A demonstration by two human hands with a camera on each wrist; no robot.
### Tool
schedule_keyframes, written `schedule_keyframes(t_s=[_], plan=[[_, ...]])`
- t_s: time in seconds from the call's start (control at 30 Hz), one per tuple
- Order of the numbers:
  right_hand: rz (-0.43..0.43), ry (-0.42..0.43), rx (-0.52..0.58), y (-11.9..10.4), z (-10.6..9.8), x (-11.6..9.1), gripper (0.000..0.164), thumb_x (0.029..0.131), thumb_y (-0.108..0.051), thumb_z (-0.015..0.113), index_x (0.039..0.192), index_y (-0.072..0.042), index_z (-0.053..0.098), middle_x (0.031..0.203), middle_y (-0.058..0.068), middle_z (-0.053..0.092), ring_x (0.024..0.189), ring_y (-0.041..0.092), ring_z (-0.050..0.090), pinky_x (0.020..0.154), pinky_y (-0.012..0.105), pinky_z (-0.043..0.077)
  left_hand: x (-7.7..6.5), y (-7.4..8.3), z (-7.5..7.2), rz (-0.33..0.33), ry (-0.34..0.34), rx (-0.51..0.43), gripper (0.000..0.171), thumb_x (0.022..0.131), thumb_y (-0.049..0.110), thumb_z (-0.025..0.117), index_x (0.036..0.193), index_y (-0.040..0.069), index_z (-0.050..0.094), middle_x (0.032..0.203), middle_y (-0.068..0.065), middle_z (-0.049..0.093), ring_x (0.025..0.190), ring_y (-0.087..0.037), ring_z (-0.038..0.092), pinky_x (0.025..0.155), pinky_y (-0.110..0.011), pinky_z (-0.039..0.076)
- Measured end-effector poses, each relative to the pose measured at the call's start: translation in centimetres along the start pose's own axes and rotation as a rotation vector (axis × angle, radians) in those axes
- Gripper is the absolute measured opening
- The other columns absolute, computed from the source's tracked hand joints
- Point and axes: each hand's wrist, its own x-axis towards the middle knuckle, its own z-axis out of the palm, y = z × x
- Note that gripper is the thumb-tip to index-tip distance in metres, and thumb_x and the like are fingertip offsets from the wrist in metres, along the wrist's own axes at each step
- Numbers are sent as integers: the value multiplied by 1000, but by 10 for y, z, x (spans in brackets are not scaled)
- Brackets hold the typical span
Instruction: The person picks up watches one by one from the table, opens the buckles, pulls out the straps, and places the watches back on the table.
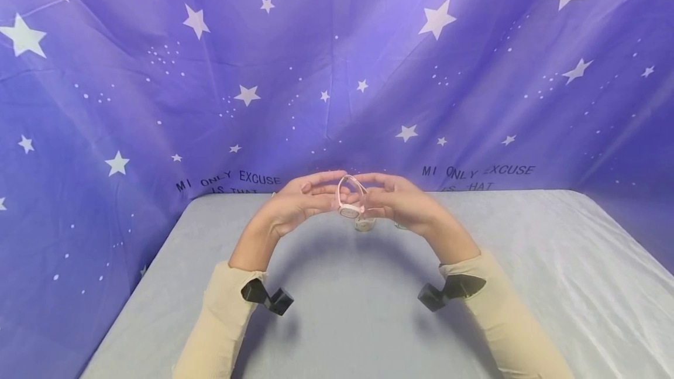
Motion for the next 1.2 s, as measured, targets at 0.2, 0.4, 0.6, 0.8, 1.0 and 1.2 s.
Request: schedule_keyframes(t_s=[0.2, 0.4, 0.6, 0.8, 1.0, 1.2], plan=[[-15, 17, 28, 0, 2, 1, 64, 91, 5, 62, 150, 4, 39, 117, 8, 71, 105, 18, 72, 102, 35, 56, -1, 3, 1, -7, 16, -44, 63, 92, -11, 61, 151, 4, 45, 113, -7, 72, 106, -18, 72, 107, -40, 53], [-21, 35, 35, -2, 3, 0, 60, 90, 4, 66, 146, 4, 45, 107, 2, 74, 104, 17, 73, 102, 36, 56, 1, 2, 2, -4, 51, -33, 56, 95, -3, 60, 148, -4, 44, 104, -4, 73, 96, -15, 73, 99, -35, 58], [-40, 13, 54, -5, 3, -3, 55, 94, 8, 60, 146, 9, 43, 97, -1, 75, 97, 13, 73, 100, 32, 57, 2, 1, 2, 6, 61, -21, 45, 102, 1, 52, 142, -16, 43, 91, 2, 73, 87, -9, 71, 96, -32, 60], [-53, -8, 68, -5, 2, -4, 55, 94, 10, 56, 147, 12, 40, 97, -2, 74, 97, 12, 73, 99, 31, 57, 1, 0, 1, 9, 59, -11, 42, 102, 2, 52, 140, -16, 46, 87, 3, 72, 83, -9, 71, 92, -31, 61], [-67, 0, 19, -4, 3, -4, 45, 96, 4, 60, 140, 10, 49, 98, -1, 76, 95, 13, 73, 97, 32, 58, 0, 0, 1, 14, 69, -18, 38, 101, 1, 55, 137, -12, 53, 90, 2, 74, 85, -11, 72, 91, -30, 61], [-114, 34, -26, -5, 5, -5, 33, 99, 0, 58, 131, 8, 56, 94, -2, 76, 94, 13, 72, 98, 32, 58, 0, 0, 1, 72, 59, 25, 38, 100, 0, 57, 136, -11, 55, 94, 1, 74, 89, -11, 72, 96, -34, 60]])
